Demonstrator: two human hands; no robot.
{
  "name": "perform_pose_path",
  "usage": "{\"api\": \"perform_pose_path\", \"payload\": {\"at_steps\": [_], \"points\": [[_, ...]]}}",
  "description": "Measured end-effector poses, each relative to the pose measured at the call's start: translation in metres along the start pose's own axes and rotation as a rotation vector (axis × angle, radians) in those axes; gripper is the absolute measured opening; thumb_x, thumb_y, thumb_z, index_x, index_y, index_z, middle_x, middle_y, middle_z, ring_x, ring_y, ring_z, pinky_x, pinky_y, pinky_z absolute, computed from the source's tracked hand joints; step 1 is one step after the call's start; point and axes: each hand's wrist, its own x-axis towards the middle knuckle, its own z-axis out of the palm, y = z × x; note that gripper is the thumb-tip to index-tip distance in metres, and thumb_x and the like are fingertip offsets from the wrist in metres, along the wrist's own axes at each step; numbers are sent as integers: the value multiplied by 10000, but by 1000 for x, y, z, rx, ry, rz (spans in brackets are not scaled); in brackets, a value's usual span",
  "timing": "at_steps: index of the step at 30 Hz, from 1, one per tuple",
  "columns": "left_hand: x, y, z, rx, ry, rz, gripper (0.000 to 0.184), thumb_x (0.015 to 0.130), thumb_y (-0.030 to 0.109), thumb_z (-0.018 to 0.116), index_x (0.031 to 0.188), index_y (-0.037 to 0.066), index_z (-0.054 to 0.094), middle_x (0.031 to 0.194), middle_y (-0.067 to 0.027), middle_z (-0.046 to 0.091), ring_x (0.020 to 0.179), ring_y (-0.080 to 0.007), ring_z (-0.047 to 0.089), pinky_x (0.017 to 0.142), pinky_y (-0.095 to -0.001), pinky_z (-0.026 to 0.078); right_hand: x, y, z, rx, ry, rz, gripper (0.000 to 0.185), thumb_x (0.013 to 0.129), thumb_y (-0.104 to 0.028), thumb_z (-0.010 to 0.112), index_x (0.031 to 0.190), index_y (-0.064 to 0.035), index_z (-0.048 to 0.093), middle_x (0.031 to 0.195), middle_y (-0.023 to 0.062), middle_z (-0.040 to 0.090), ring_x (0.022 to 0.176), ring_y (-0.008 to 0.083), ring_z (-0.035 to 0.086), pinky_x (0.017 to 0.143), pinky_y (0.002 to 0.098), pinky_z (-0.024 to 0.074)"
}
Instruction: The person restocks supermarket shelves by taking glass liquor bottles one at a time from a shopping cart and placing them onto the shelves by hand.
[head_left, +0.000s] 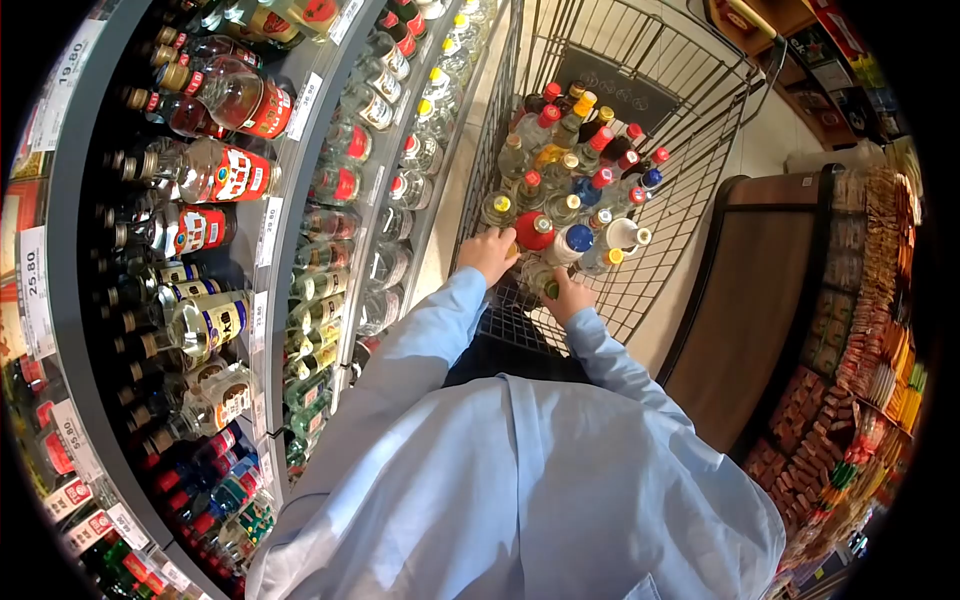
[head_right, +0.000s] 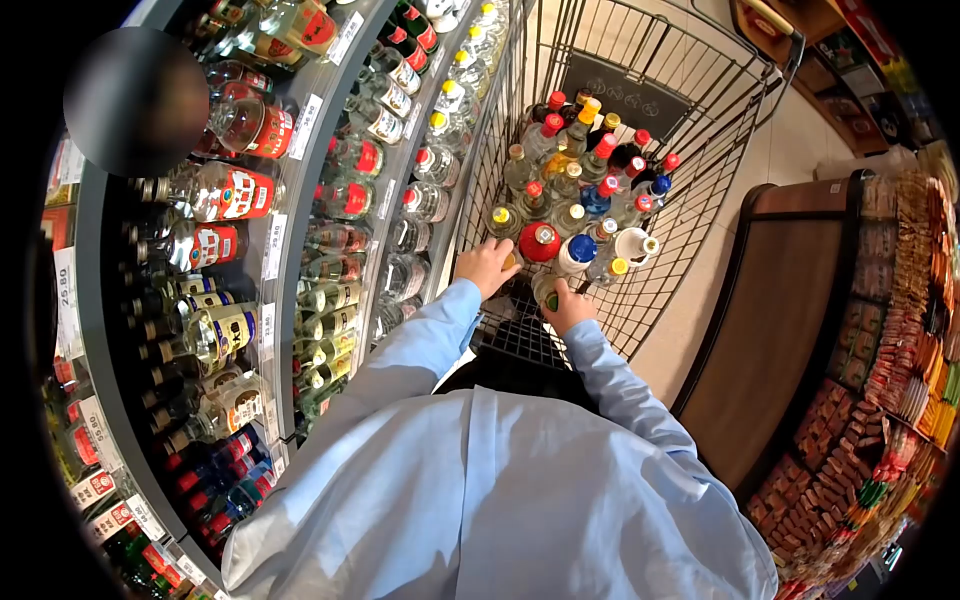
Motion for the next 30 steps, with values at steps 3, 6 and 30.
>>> {"api": "perform_pose_path", "payload": {"at_steps": [3,6,30], "points": [[0,0,-2,-6,41,-26,351,764,400,614,924,125,465,818,-101,559,664,-293,610,534,-405,488,4,2,2,81,17,27,384,710,-380,645,971,-162,467,732,147,628,677,357,610,587,456,482],[6,1,-4,-1,35,-12,351,764,397,615,933,127,466,814,-100,560,666,-295,610,532,-405,485,13,1,0,129,53,37,381,704,-371,654,992,-184,489,755,143,631,718,351,610,610,445,484],[-70,6,21,-661,-56,-224,538,617,284,778,950,32,439,974,-107,488,866,-234,530,756,-334,445,22,-12,-34,139,319,-341,247,595,-240,768,681,-68,614,750,61,567,752,265,544,694,334,459]]}}
